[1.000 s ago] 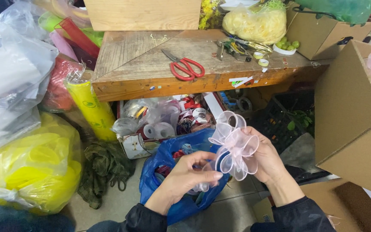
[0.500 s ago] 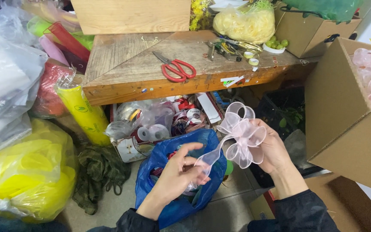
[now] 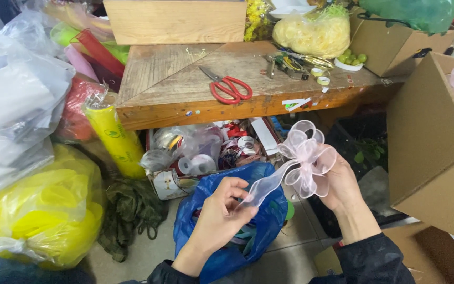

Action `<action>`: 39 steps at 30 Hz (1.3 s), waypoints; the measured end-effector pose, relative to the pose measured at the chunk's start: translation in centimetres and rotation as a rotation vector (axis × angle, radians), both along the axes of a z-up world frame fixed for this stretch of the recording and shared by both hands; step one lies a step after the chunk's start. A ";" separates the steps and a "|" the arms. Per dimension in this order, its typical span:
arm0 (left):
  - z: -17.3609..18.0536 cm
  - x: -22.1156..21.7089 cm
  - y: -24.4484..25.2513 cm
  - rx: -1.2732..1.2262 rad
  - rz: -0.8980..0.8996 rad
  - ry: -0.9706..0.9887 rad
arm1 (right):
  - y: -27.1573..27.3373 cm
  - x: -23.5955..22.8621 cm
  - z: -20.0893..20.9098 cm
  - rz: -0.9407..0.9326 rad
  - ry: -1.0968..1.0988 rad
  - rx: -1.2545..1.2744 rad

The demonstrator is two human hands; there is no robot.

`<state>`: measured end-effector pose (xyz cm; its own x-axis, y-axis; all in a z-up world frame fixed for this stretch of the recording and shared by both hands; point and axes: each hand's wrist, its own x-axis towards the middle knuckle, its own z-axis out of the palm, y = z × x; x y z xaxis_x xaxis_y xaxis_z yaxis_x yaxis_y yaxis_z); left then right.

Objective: The person prepares ribbon bows by hand and using scissors, handling various ribbon pieces and placing them in boxes.

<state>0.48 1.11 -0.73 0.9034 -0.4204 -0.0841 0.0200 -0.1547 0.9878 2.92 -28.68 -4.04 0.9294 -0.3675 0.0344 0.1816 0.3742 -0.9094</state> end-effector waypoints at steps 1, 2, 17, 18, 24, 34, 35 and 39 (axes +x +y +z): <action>0.2 0.1 0.2 0.078 0.009 -0.014 | 0.3 0.0 0.6 -0.013 -0.006 0.021; -0.1 0.1 0.3 0.078 0.011 -0.013 | 0.4 0.1 0.6 -0.011 -0.005 0.020; -2.9 0.4 0.4 0.155 0.016 -0.510 | 1.0 1.1 0.2 -0.108 0.103 -0.008; -2.3 0.2 0.5 0.148 -0.013 -0.432 | 1.2 1.3 0.3 -0.071 0.107 -0.031; -1.0 -0.3 0.9 -0.135 -0.086 -0.209 | 5.1 2.3 2.9 0.092 0.256 -0.226; 2.4 1.6 5.9 -0.596 0.168 0.374 | 3.4 14.4 -2.0 -0.038 0.251 -0.839; 2.5 2.2 6.5 -0.599 0.185 0.367 | 3.5 16.5 -1.0 -0.022 0.241 -0.840; 1.5 3.5 8.2 -0.266 0.259 0.355 | 5.0 23.0 1.6 -0.233 -0.003 -1.621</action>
